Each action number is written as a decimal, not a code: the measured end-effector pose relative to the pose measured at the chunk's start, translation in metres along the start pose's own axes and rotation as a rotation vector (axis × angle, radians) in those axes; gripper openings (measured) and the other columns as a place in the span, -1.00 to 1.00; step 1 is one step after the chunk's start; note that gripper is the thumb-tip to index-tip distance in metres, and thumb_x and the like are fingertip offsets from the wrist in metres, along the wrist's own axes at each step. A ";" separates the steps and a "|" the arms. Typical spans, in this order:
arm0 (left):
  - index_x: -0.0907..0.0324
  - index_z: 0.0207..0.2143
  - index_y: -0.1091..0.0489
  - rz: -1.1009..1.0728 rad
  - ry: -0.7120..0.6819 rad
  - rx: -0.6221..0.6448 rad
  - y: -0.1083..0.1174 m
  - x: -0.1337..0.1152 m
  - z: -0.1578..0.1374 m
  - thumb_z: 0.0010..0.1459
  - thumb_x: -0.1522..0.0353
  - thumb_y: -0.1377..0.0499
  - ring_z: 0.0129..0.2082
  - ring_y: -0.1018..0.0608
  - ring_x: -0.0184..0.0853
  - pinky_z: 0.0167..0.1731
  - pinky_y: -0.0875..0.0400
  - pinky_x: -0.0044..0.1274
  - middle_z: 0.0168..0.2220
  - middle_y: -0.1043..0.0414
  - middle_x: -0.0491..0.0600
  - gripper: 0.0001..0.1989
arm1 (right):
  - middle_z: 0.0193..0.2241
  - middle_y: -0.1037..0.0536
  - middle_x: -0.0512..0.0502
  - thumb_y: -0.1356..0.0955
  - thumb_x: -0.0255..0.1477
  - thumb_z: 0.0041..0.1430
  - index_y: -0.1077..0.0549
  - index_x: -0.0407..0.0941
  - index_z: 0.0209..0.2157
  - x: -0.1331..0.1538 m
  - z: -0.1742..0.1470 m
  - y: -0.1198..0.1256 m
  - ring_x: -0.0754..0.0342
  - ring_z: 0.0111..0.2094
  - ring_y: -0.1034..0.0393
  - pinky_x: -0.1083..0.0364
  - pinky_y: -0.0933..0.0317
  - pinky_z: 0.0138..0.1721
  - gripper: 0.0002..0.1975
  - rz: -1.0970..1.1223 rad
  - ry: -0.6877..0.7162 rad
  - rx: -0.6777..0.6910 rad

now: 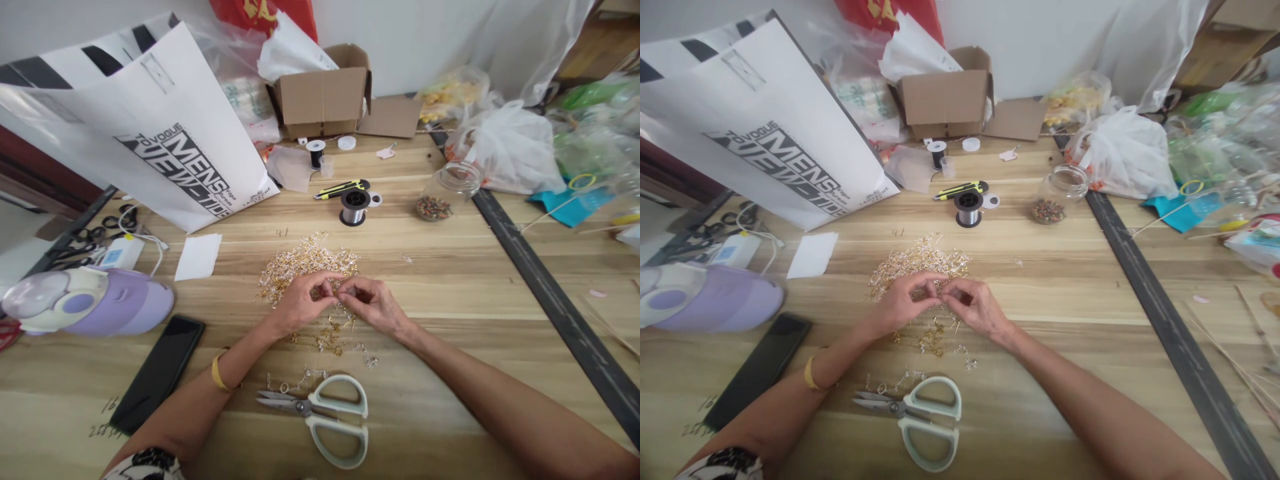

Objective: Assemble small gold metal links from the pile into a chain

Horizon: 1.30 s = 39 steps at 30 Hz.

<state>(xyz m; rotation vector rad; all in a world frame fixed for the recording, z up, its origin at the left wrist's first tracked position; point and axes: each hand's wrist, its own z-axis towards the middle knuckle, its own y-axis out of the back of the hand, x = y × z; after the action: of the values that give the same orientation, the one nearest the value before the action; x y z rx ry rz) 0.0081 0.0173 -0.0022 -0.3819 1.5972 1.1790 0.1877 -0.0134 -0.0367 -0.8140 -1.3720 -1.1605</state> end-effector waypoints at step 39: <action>0.23 -0.37 -0.45 0.285 -0.343 0.159 -0.011 0.003 -0.004 0.13 0.45 -0.15 -0.23 -0.40 -0.29 -0.11 -0.30 -0.42 -0.34 -0.44 0.02 -0.92 | -0.62 -0.44 -0.01 -0.33 -0.28 0.18 -0.41 -0.17 -0.37 0.017 -0.006 -0.002 0.17 -0.58 -0.31 0.17 -0.22 -0.54 -0.78 0.182 0.025 -0.193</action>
<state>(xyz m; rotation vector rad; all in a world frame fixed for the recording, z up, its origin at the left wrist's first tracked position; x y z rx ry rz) 0.0129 0.0100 -0.0106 0.1516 1.4584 1.2424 0.1849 -0.0226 -0.0212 -1.0366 -1.1513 -1.1670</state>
